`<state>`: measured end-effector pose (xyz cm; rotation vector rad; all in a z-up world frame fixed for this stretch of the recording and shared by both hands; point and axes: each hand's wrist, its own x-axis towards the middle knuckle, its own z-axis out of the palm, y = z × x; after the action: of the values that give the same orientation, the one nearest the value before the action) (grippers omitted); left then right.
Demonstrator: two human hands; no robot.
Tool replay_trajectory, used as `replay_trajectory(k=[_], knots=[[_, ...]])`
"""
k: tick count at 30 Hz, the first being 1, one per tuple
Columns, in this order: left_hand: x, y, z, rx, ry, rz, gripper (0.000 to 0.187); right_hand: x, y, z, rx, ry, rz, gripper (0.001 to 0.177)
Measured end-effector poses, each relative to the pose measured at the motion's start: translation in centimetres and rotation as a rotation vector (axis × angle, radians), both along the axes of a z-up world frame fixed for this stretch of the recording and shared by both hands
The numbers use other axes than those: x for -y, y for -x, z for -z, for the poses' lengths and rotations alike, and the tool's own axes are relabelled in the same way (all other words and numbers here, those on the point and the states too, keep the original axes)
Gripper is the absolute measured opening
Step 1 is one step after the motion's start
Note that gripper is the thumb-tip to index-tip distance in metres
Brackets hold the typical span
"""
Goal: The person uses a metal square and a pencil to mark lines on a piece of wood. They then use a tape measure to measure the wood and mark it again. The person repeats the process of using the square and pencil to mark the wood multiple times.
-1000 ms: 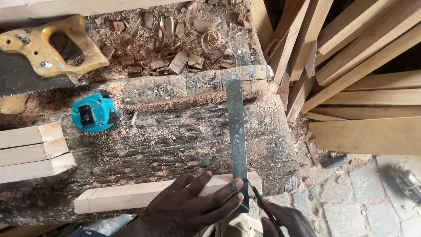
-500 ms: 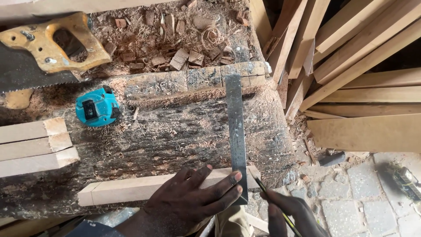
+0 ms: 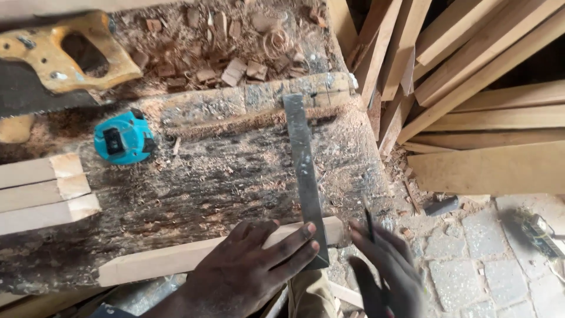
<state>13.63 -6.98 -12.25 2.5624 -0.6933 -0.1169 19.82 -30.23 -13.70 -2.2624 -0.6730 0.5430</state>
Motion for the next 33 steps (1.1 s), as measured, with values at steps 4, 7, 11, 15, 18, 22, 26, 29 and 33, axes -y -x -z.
replay_trajectory(k=[4, 7, 11, 15, 18, 22, 26, 29, 33], knots=[[-0.1, 1.1, 0.1, -0.032, 0.058, -0.036, 0.040, -4.0, -1.9, -0.3, 0.124, -0.272, -0.045, 0.024], [-0.1, 0.9, -0.6, 0.065, 0.169, -0.136, 0.026, -4.4, -2.5, 0.1, 0.167, -0.267, -0.123, 0.015], [0.6, 2.6, 0.4, 0.104, 0.019, -0.188, 0.028, -4.9, -2.8, -0.1, 0.142, -0.245, -0.128, 0.016], [1.4, 3.1, 1.1, 0.144, -0.034, -0.228, 0.031, -5.5, -2.8, -0.5, 0.123, -0.213, -0.089, 0.015], [1.5, 2.5, 0.8, 0.160, -0.043, -0.249, 0.030, -5.7, -2.5, -0.3, 0.084, -0.214, -0.006, 0.013], [0.1, 1.6, 0.9, 0.069, -0.031, -0.113, 0.035, -5.6, -2.1, 0.0, 0.013, -0.210, 0.084, 0.016], [-1.2, 0.3, 1.1, 0.015, -0.003, 0.014, 0.037, -5.4, -1.9, 0.5, 0.004, -0.185, 0.136, 0.015], [-1.7, -0.2, 1.5, 0.042, -0.058, 0.050, 0.060, -5.5, -1.9, 0.4, 0.046, -0.173, 0.133, 0.012], [-1.9, -0.4, 1.8, 0.014, -0.023, 0.069, 0.056, -5.7, -2.0, -0.4, 0.019, -0.159, 0.076, 0.016]])
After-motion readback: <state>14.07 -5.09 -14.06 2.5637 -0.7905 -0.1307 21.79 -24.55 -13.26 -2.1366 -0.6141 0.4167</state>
